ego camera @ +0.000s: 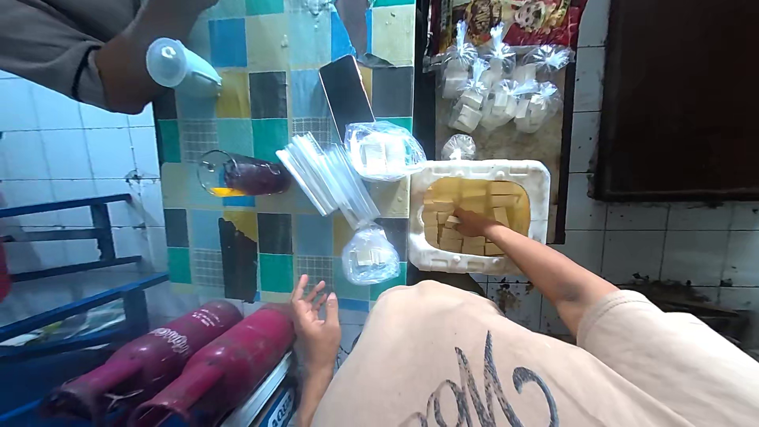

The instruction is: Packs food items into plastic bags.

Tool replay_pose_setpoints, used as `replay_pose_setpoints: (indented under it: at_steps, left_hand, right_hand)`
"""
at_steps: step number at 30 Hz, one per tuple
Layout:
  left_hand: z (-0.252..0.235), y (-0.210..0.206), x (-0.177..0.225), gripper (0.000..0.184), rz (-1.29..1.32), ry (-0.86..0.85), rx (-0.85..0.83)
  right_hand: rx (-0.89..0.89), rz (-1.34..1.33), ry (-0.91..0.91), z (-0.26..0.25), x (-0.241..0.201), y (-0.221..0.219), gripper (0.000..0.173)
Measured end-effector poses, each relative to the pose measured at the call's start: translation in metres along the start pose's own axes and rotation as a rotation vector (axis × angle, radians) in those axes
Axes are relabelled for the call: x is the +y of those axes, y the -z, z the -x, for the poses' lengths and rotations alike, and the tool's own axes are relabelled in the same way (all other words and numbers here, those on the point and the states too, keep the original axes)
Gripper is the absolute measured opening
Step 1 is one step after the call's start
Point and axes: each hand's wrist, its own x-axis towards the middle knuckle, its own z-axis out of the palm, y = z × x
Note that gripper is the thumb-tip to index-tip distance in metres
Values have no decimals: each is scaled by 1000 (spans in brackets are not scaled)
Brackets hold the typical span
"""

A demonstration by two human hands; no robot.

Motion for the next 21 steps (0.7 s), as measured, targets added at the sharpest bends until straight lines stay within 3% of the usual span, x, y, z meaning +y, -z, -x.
replay_pose_setpoints:
  at_steps: [21]
  left_hand:
    - [6,4,-1,60,35,-47,-18]
  right_hand:
    - [2,-73,70,-19,2,-9,40]
